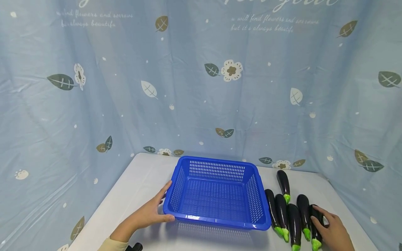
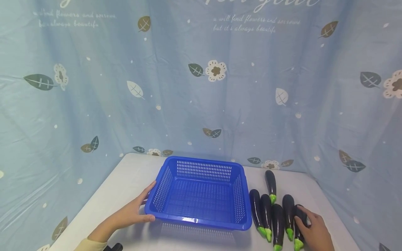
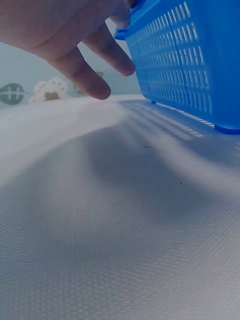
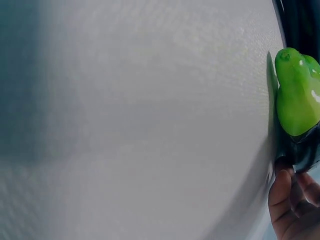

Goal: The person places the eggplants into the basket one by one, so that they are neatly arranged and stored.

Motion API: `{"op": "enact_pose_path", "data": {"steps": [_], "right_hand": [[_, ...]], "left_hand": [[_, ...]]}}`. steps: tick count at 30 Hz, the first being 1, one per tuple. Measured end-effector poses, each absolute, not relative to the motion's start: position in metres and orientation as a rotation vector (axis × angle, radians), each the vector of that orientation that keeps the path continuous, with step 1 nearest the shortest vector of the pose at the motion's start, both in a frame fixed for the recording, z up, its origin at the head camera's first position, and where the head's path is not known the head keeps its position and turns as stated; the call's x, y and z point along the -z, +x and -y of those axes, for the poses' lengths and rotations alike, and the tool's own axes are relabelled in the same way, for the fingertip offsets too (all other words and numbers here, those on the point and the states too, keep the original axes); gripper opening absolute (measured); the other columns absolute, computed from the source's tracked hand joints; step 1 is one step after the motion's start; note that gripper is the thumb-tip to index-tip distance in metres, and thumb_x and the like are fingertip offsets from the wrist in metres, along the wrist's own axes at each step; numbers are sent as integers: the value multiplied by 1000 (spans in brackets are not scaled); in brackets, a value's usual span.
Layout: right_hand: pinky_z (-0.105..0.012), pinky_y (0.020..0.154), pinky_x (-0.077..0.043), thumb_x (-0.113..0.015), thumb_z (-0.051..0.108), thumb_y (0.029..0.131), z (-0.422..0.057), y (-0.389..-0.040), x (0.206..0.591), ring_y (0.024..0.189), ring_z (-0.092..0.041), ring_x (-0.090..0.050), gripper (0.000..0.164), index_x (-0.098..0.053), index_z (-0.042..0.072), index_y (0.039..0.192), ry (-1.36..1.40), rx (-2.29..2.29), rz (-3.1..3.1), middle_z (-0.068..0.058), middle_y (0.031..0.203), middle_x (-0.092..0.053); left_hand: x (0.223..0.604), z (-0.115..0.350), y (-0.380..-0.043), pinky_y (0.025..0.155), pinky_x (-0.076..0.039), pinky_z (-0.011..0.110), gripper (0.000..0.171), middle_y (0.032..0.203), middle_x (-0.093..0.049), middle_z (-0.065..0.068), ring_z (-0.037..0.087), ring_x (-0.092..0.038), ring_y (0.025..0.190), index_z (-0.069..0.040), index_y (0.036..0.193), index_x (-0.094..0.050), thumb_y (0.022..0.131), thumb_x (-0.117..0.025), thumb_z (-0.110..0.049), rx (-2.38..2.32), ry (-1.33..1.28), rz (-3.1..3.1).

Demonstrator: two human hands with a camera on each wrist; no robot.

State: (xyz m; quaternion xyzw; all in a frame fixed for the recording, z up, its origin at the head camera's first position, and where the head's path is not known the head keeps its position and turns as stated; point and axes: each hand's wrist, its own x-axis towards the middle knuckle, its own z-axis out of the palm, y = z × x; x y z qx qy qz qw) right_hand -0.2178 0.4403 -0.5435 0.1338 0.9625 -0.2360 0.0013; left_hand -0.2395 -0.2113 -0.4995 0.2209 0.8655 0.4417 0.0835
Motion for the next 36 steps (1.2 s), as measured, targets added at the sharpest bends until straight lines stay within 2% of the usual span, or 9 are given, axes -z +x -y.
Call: {"op": "enact_pose_path", "data": {"steps": [7, 18, 27, 36], "right_hand": [[-63, 79, -50, -55, 51, 101, -434, -215, 542, 104, -53, -52, 72, -44, -5, 145, 487, 756, -3018, -46, 129, -41], [-62, 80, -49, -59, 39, 100, -427, -215, 543, 101, -49, -54, 63, -46, -4, 144, 541, 760, -3057, -44, 129, -40], [-52, 70, -50, -57, 39, 101, -427, -214, 535, 86, -39, -60, 63, -43, -4, 145, 535, 791, -3055, -44, 127, -37], [-48, 67, -50, -55, 43, 102, -428, -215, 526, 84, -34, -60, 66, -42, -3, 147, 520, 791, -3046, -44, 128, -35]], "left_hand": [[501, 212, -240, 111, -37, 62, 119, 167, -14, 23, 49, -34, 144, -22, 165, -2, 82, -85, -38, -1310, 638, -2602], [502, 211, -239, 109, -38, 64, 119, 166, -17, 24, 50, -35, 143, -25, 165, -2, 82, -85, -39, -1310, 595, -2596], [501, 210, -238, 107, -39, 66, 118, 165, -20, 25, 50, -37, 142, -24, 165, -2, 82, -85, -38, -1317, 576, -2581], [502, 211, -239, 107, -39, 66, 118, 165, -20, 25, 50, -38, 141, -23, 165, -1, 82, -85, -37, -1315, 615, -2586]]}}
